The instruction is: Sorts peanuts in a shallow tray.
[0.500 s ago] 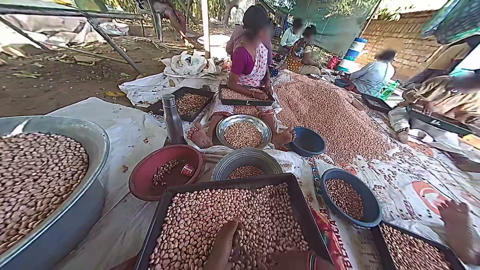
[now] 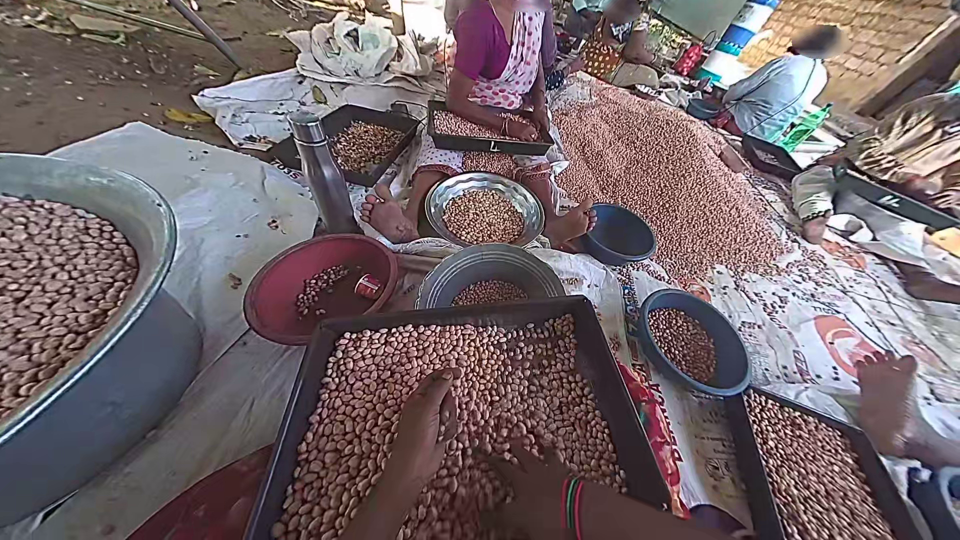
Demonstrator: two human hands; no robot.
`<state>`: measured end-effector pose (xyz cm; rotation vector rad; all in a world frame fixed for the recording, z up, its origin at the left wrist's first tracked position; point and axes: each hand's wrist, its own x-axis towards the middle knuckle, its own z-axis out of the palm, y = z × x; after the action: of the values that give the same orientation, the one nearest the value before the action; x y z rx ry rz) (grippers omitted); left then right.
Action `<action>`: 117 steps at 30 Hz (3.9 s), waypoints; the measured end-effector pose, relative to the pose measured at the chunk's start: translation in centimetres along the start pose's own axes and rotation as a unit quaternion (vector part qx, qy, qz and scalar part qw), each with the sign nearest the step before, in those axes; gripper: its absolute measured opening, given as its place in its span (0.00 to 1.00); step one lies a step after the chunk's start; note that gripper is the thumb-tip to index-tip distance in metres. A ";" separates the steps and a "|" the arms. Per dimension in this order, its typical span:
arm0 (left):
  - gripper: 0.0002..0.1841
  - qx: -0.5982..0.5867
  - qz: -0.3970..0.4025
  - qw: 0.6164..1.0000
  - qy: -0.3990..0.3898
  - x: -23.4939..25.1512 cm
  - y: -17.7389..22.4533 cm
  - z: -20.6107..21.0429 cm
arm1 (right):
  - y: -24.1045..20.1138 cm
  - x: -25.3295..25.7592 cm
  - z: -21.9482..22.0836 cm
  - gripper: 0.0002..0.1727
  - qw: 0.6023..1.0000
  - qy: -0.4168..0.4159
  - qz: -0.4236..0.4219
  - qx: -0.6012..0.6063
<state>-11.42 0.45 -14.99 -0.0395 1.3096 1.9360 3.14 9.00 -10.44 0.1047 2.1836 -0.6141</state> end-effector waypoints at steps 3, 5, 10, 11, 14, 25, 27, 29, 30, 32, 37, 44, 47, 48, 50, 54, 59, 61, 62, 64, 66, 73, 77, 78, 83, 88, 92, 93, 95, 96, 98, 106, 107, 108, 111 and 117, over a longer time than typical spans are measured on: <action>0.17 0.019 -0.024 0.999 -0.015 0.0 -0.1 0.2 | 3.8 -4.0 -2.7 0.18 0.998 -0.038 -0.012 -0.057; 0.16 0.028 -0.029 0.999 -0.024 -0.1 -0.2 0.3 | 5.6 -5.4 -5.8 0.19 0.992 0.000 0.114 -0.044; 0.16 0.041 -0.047 0.998 -0.023 -0.3 -0.2 0.3 | 8.0 -1.9 -8.6 0.21 0.948 0.144 0.282 -0.027; 0.16 0.038 -0.051 0.998 -0.021 -0.3 -0.2 0.3 | 8.0 -1.2 -8.6 0.21 0.947 0.144 0.284 -0.036; 0.16 0.033 -0.076 0.996 -0.025 -0.5 -0.1 0.2 | 8.0 0.2 -8.4 0.21 0.943 0.148 0.292 -0.054; 0.20 0.153 -0.249 0.939 -0.181 -0.9 -0.4 0.4 | 6.9 -3.1 -10.6 0.19 0.947 0.276 0.158 0.046; 0.20 0.143 -0.243 0.945 -0.165 -0.9 -0.2 0.5 | 8.1 -2.3 -10.7 0.21 0.950 0.218 0.222 0.015; 0.20 0.139 -0.237 0.950 -0.147 -0.9 0.0 0.5 | 8.3 -1.2 -10.0 0.21 0.953 0.147 0.265 -0.015; 0.20 0.139 -0.235 0.951 -0.143 -0.9 0.1 0.5 | 8.3 -0.6 -9.4 0.21 0.951 0.130 0.278 -0.023; 0.20 0.141 -0.230 0.953 -0.139 -0.8 0.1 0.6 | 8.3 0.2 -8.2 0.23 0.947 0.134 0.292 -0.029; 0.20 0.144 -0.215 0.956 -0.138 -0.8 0.1 0.5 | 8.4 0.4 -7.7 0.22 0.939 0.180 0.292 -0.008; 0.20 0.140 -0.207 0.960 -0.129 -0.9 0.1 0.6 | 8.4 0.3 -7.3 0.21 0.935 0.202 0.290 -0.025; 0.19 0.143 -0.207 0.959 -0.128 -0.9 0.1 0.6 | 8.4 0.3 -7.2 0.22 0.933 0.213 0.289 -0.022; 0.19 0.145 -0.207 0.959 -0.128 -0.9 0.1 0.6 | 8.4 0.3 -7.2 0.22 0.932 0.214 0.291 -0.020; 0.19 0.144 -0.207 0.960 -0.125 -1.0 0.2 0.5 | 8.7 0.4 -7.3 0.23 0.931 0.213 0.296 -0.016; 0.19 0.146 -0.207 0.958 -0.131 -0.8 0.1 0.2 | 8.6 0.5 -7.8 0.23 0.932 0.185 0.310 -0.030; 0.20 0.143 -0.230 0.949 -0.160 -0.9 0.0 0.1 | 8.4 -0.3 -8.5 0.21 0.937 0.228 0.261 0.039; 0.22 0.152 -0.250 0.939 -0.182 -0.8 -0.2 0.1 | 6.8 -1.9 -8.7 0.18 0.951 0.267 0.125 0.092; 0.24 0.153 -0.265 0.934 -0.186 -0.8 -0.5 0.1 | 5.7 -2.6 -8.8 0.18 0.959 0.258 0.065 0.102; 0.27 0.150 -0.296 0.925 -0.184 -0.8 -0.8 0.2 | 4.1 -3.5 -9.2 0.19 0.966 0.245 0.032 0.079; 0.26 0.142 -0.306 0.924 -0.181 -0.8 -0.9 0.4 | 4.5 -3.6 -9.6 0.19 0.960 0.262 0.087 0.052; 0.19 0.135 -0.275 0.940 -0.149 -0.7 -0.8 0.5 | 6.9 -1.8 -5.9 0.20 0.956 0.061 0.287 0.001; 0.18 0.154 -0.264 0.939 -0.155 -0.7 -0.9 0.7 | 6.8 -2.2 -5.3 0.20 0.951 0.108 0.289 0.029; 0.18 0.154 -0.263 0.940 -0.153 -0.6 -0.9 0.7 | 6.8 -2.3 -5.7 0.20 0.948 0.134 0.285 0.035; 0.19 0.157 -0.255 0.943 -0.147 -0.7 -1.0 0.5 | 7.3 -0.7 -6.8 0.21 0.954 0.152 0.258 0.002; 0.20 0.162 -0.249 0.944 -0.147 -0.4 -1.2 0.3 | 5.9 0.6 -6.1 0.24 0.949 0.144 0.280 -0.031; 0.19 0.152 -0.242 0.949 -0.131 -0.5 -1.0 0.4 | 4.7 0.4 -6.5 0.25 0.949 0.168 0.265 -0.005; 0.20 0.142 -0.240 0.952 -0.125 -0.6 -0.9 0.5 | 3.8 0.0 -7.0 0.24 0.954 0.179 0.238 0.012; 0.25 0.121 -0.237 0.956 -0.128 -0.7 -0.8 0.4 | 1.4 -0.7 -7.7 0.22 0.971 0.187 0.143 0.033; 0.28 0.104 -0.235 0.958 -0.124 -0.7 -0.8 0.4 | 0.4 -0.8 -8.2 0.21 0.978 0.188 0.090 0.031; 0.31 0.060 -0.218 0.968 -0.109 -0.7 -0.6 0.3 | -0.6 -0.3 -9.7 0.24 0.976 0.213 0.037 0.025; 0.20 -0.080 -0.102 0.991 0.019 -0.5 1.3 0.1 | 4.1 6.1 -8.9 0.26 0.958 0.256 0.120 0.054; 0.22 -0.092 -0.087 0.992 0.026 -0.4 1.3 0.0 | 3.4 5.8 -6.5 0.26 0.968 0.234 0.085 0.035; 0.24 -0.100 -0.072 0.992 0.031 -0.2 1.4 -0.1 | 3.2 5.1 -4.2 0.27 0.977 0.210 0.046 0.004; 0.26 -0.099 -0.033 0.994 0.024 0.2 1.5 -0.2 | 4.9 1.6 -1.4 0.22 0.980 0.188 -0.011 -0.065; 0.18 -0.051 -0.004 0.998 0.023 0.5 1.4 -0.1 | 6.3 -0.6 -5.4 0.22 0.980 0.157 0.114 -0.044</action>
<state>-12.64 0.39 -14.15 -0.1404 1.2379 2.0053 1.41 17.05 -9.62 0.4241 2.4523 -0.3902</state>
